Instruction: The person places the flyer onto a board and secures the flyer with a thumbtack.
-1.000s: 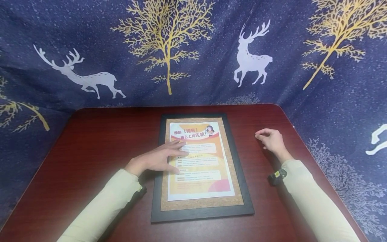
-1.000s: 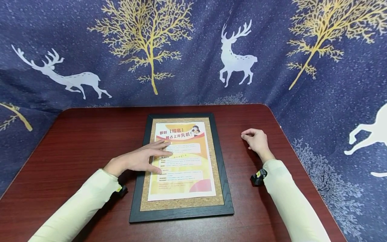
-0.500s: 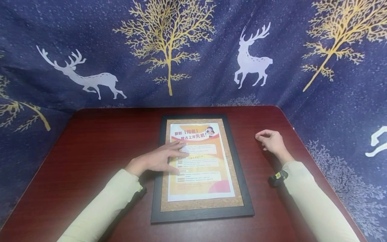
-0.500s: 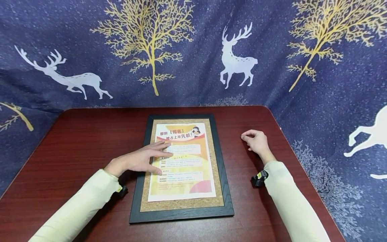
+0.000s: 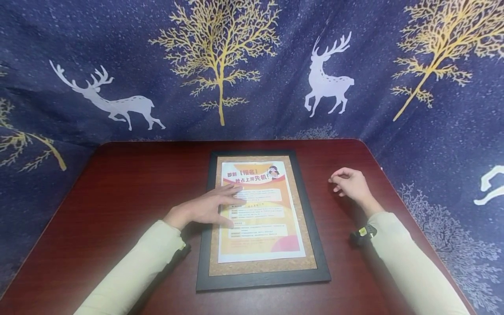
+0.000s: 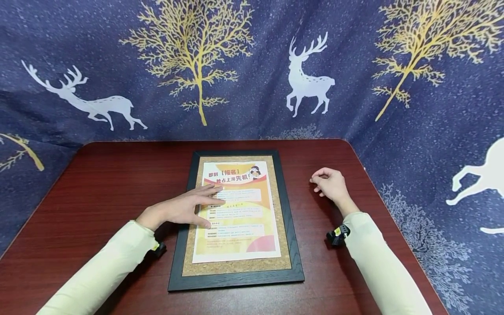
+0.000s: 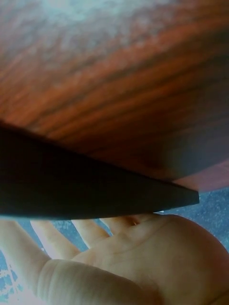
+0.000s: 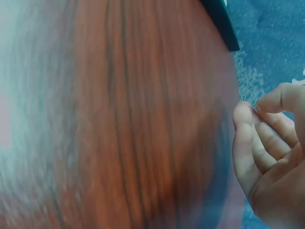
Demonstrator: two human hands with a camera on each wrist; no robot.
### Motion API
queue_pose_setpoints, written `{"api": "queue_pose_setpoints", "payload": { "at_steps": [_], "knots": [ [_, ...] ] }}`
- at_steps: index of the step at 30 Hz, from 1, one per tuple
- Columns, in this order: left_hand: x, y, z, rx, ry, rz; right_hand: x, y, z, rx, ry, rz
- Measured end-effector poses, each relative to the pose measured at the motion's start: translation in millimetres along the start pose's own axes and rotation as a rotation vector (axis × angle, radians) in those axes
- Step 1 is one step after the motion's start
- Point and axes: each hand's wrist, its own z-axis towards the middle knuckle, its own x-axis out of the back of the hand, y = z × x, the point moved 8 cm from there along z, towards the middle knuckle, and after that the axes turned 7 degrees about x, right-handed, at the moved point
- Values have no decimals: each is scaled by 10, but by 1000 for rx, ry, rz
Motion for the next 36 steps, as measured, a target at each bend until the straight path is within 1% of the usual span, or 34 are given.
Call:
{"api": "queue_pose_setpoints", "payload": {
  "at_steps": [3,6,9,12,17,20,24,28,32,36],
  "knots": [
    [1,-1,-1,-7,3,4,-46,-67,-9,4,-13,45],
    [1,-2,1,-16,7,8,-90,-149,-18,22,-19,61],
    [-1,-3,3,-22,9,14,-127,-229,-16,47,-5,80],
    [-3,-5,4,-27,11,14,-164,-285,-7,65,7,122],
    [-9,-8,9,-31,13,18,-257,-323,6,41,-8,235],
    [-7,-4,11,-32,14,22,-328,-345,7,14,-23,272],
    [-4,-7,13,-31,12,25,-418,-366,13,-19,-43,288],
    [-3,-22,16,-19,11,24,-503,-394,25,-36,-60,333],
    [-3,-23,11,-7,7,12,-565,-463,39,-16,-70,361],
    [-10,-22,3,-6,4,9,-626,-537,47,5,-94,329]
  ]
}}
